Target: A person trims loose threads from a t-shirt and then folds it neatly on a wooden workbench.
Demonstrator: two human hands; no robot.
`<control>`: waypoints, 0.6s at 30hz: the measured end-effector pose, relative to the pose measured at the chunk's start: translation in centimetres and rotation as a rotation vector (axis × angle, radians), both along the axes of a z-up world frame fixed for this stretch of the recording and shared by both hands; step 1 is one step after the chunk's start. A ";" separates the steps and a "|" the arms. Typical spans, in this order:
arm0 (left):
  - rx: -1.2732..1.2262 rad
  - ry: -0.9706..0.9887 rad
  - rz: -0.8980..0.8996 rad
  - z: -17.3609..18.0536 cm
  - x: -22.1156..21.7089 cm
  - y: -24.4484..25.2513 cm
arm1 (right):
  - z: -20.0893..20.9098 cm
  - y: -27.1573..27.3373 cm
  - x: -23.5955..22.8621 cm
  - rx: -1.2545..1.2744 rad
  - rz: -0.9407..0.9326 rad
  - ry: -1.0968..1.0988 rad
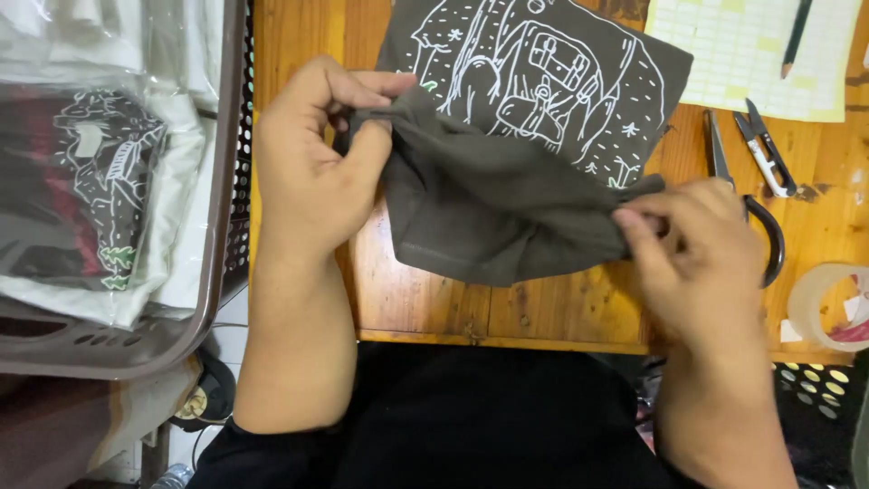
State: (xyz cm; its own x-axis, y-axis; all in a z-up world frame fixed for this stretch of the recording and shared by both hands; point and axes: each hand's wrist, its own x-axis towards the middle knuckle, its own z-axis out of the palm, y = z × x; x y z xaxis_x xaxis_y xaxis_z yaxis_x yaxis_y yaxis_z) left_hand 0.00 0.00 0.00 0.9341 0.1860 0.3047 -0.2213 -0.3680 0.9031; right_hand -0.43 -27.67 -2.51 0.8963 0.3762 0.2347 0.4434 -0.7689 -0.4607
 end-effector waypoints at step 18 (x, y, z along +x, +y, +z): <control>-0.102 -0.166 -0.239 -0.8 0.3 0.2 | 2.0 0.0 0.5 0.002 -0.031 0.129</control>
State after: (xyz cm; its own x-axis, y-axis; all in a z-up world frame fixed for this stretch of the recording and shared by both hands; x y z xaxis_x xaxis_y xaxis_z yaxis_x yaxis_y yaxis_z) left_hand 0.35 0.24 -0.83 0.8939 0.0043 0.4482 -0.4387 -0.1970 0.8768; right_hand 0.10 -27.65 -0.48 0.9303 0.3475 0.1177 0.3565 -0.7806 -0.5134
